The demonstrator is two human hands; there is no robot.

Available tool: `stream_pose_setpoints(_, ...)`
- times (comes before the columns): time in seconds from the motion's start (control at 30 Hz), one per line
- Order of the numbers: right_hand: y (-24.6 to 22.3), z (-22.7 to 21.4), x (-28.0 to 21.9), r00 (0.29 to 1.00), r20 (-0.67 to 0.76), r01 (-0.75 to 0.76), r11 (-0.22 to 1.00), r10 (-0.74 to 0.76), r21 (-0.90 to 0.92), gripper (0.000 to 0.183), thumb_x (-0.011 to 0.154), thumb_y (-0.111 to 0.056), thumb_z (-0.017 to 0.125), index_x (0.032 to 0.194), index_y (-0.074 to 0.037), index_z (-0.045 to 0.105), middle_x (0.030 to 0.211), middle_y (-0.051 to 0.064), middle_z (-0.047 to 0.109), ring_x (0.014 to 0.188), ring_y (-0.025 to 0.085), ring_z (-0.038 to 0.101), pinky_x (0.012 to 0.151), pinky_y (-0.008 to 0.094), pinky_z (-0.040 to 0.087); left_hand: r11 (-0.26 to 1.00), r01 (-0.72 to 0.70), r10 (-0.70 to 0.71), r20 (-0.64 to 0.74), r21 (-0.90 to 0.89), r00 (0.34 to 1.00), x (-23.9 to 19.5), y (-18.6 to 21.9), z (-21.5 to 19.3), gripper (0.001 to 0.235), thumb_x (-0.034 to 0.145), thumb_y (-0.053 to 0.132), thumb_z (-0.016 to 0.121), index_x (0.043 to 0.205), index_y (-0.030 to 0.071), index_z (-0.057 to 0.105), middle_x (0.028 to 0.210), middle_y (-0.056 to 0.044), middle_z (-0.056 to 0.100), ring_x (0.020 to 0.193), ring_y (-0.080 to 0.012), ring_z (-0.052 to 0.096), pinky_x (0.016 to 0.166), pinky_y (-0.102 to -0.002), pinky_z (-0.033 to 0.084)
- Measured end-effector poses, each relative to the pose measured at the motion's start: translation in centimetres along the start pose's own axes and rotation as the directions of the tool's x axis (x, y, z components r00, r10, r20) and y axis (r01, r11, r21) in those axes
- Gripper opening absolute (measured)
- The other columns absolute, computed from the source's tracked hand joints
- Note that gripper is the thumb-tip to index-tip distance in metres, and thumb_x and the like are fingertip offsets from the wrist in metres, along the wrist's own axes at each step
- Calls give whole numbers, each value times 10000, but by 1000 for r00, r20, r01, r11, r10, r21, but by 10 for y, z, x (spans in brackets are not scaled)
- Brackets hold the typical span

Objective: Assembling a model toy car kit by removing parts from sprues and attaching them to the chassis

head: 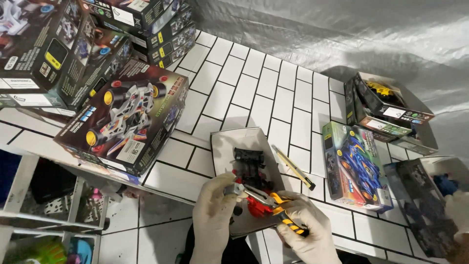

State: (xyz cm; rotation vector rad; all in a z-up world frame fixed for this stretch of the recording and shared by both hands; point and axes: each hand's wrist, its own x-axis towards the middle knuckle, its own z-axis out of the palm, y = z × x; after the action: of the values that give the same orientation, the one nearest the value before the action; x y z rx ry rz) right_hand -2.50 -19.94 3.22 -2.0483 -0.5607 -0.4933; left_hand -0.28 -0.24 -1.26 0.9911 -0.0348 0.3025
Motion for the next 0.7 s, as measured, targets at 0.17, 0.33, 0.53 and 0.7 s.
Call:
stream_pose_setpoints(0.17, 3, 0, -5, 999, 7, 39, 999, -39, 5, 228, 908, -295, 714, 880, -74, 664, 934, 81, 748, 1125, 360, 722, 985, 482, 581, 988, 143, -143, -7, 50, 990, -1, 1, 2, 316, 887, 23, 683, 1199, 43, 734, 1296, -129, 735, 1308, -260, 634, 939, -409, 627)
stream_pose_setpoints(0.33, 1, -2, -7, 999, -12, 36, 999, -36, 31, 215, 908, -287, 714, 869, -79, 680, 910, 86, 762, 1106, 347, 729, 994, 477, 561, 975, 187, -189, 2, 120, 982, -2, 9, 6, 317, 895, -10, 625, 1172, 22, 778, 1194, -104, 773, 1090, -205, 677, 838, -352, 649)
stream_pose_setpoints(0.53, 1, -8, -7, 994, 0, 109, 994, -109, 7, 209, 900, -253, 722, 850, -72, 631, 899, 80, 733, 1077, 363, 733, 973, 472, 567, 969, 105, -123, 64, 225, 990, 0, 10, 8, 335, 892, -1, 563, 1146, 33, 779, 1182, -85, 784, 1160, -216, 703, 922, -350, 645)
stream_pose_setpoints(0.7, -3, -13, -12, 999, 30, 39, 998, -38, -45, 234, 923, -313, 686, 857, -90, 657, 897, 42, 739, 1085, 300, 723, 938, 407, 563, 877, -110, 17, 198, 468, 980, 2, 12, 6, 261, 894, 101, 698, 1143, 76, 771, 1199, -76, 796, 1171, -209, 745, 1020, -337, 586)
